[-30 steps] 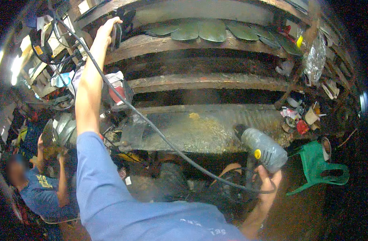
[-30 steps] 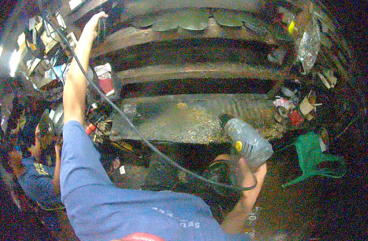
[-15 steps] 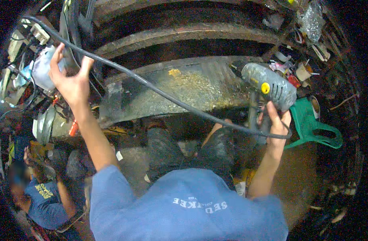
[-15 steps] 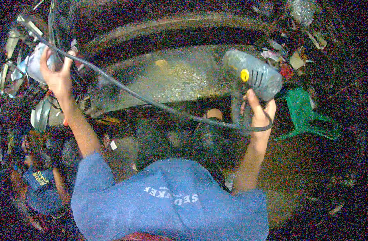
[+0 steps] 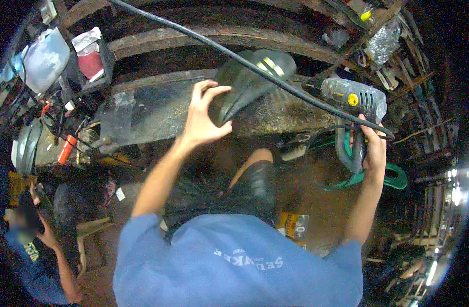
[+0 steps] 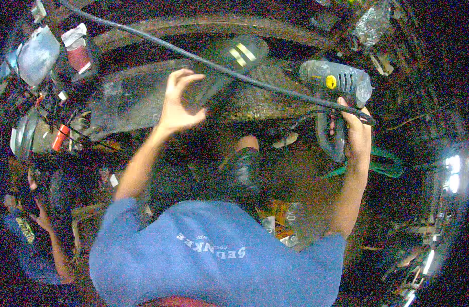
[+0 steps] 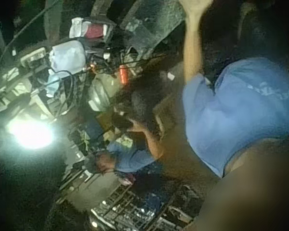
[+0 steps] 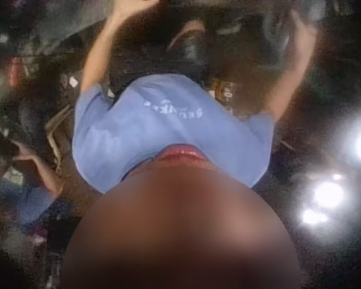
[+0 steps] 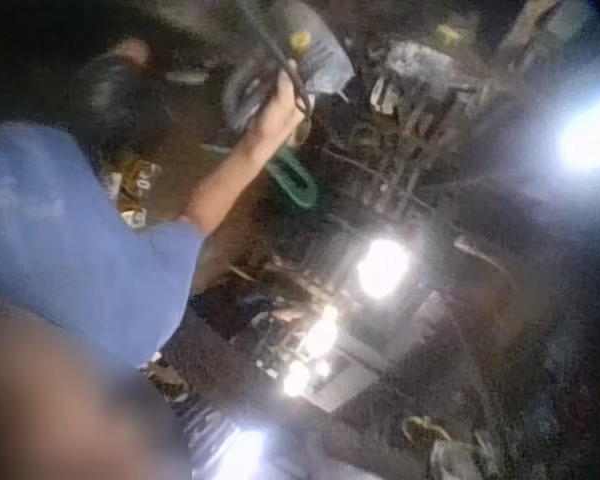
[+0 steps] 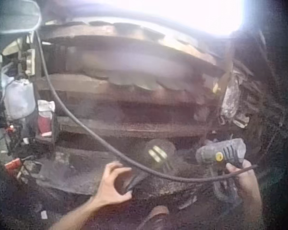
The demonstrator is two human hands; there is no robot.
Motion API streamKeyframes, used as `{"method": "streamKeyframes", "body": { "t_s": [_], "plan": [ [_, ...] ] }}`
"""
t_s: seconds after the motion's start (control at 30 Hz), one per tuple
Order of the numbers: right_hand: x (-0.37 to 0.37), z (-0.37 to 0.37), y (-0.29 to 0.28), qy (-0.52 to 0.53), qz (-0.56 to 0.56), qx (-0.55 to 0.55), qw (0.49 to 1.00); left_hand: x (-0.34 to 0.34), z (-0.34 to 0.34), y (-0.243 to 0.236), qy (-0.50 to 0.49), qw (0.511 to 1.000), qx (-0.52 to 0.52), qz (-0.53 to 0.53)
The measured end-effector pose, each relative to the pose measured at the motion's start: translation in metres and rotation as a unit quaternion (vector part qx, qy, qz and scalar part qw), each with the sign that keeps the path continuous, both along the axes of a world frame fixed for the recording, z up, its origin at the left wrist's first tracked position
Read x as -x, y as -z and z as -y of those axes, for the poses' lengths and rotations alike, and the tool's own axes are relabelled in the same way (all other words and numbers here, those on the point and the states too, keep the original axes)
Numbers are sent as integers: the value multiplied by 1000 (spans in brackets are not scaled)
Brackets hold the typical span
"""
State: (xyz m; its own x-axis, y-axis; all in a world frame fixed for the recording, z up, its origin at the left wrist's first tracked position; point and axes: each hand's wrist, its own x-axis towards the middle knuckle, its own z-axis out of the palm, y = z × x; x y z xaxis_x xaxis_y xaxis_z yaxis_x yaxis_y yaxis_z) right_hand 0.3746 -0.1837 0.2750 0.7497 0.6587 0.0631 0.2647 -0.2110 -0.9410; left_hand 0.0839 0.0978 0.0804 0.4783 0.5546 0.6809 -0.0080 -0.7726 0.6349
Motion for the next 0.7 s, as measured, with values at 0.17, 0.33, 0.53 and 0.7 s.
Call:
{"method": "streamKeyframes", "body": {
  "t_s": [0.17,0.33,0.53,0.7],
  "plan": [
    [7,-3,-7,-9,33,17,999,-25,-38,24,143,918,-150,-339],
    [18,-25,-18,-62,37,112,991,-11,-43,30,122,958,-156,-209],
    [42,-47,-32,-114,-10,149,982,19,-6,15,-1,997,-52,-61],
    [54,-50,-35,-102,44,139,984,12,-14,26,-7,958,-4,-285]
  ]
}}
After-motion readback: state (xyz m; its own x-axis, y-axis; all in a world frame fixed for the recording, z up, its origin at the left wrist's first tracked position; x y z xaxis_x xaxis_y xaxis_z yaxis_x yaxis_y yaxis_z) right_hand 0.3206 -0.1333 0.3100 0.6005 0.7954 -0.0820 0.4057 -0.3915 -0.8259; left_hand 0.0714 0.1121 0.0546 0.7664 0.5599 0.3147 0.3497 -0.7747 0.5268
